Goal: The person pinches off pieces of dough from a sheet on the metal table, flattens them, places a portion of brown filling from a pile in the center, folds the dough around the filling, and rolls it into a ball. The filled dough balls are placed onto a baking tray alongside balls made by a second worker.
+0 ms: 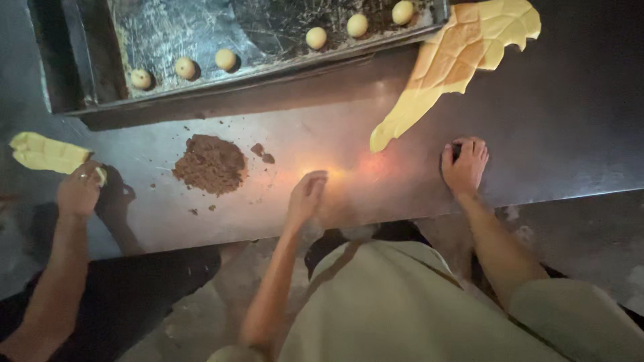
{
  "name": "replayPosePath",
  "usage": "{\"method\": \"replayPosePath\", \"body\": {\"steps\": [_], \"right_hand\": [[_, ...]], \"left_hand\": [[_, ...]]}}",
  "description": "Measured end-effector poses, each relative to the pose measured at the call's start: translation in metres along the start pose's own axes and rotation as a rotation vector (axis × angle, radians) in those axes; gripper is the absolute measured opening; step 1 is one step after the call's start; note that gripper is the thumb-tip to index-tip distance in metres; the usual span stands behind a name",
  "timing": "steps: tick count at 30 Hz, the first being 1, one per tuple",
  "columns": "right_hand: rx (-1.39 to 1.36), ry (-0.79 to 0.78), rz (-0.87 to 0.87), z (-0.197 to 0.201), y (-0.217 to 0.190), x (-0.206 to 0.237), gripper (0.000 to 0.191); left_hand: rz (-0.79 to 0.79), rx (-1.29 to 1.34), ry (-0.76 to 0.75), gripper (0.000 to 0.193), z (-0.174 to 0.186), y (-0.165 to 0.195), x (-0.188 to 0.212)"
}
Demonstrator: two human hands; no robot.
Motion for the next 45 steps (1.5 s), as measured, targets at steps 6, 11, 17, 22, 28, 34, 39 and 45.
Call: {"method": "replayPosePath", "body": {"steps": [6, 11, 17, 22, 28, 34, 39, 45], "right_hand": [[0.047, -0.098, 0.030, 0.000, 0.005, -0.010, 0.024], [-0.202, -0.087, 0.086, 0.004, 0.025, -0.027, 0.023], [-0.199, 0.124, -0.120, 0.008, 0.063, -0.137, 0.037], [-0.139, 0.031, -0.455, -0.006, 0.080, -0.230, 0.036], [-0.763, -0.547, -0.577, -0.042, 0.099, -0.211, 0.029], [-0.632, -1.089, -0.523, -0.030, 0.140, -0.085, 0.033], [-0.080, -0.693, -0.014, 0.007, 0.049, -0.019, 0.043], [-0.293, -0.863, 0.576, 0.028, -0.160, 0.031, 0.062]], "left_hand": [[-0.135, -0.258, 0.120, 0.030, -0.113, 0.045, -0.076], [-0.318, -0.638, 0.319, 0.043, -0.169, 0.094, -0.095], [-0.438, -0.635, 0.271, 0.054, -0.177, 0.114, -0.090], [-0.088, 0.019, 0.100, 0.028, -0.150, 0.057, -0.067], [0.156, 0.208, 0.088, 0.028, -0.128, 0.004, 0.008], [0.414, 0.522, -0.121, 0.034, -0.171, -0.019, 0.051], [0.680, 1.020, -0.483, 0.067, -0.231, -0.018, 0.048], [0.723, 1.224, -0.138, 0.068, -0.205, -0.041, 0.017]]}}
Point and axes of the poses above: each hand's wrist, its own x-axis away from the middle knuckle, its own z-axis out of the back of the hand, y = z × x, the point moved 8 cm from there along -x, towards the middle knuckle, and after that the axes turned 9 degrees about x, right-handed, at the moved point
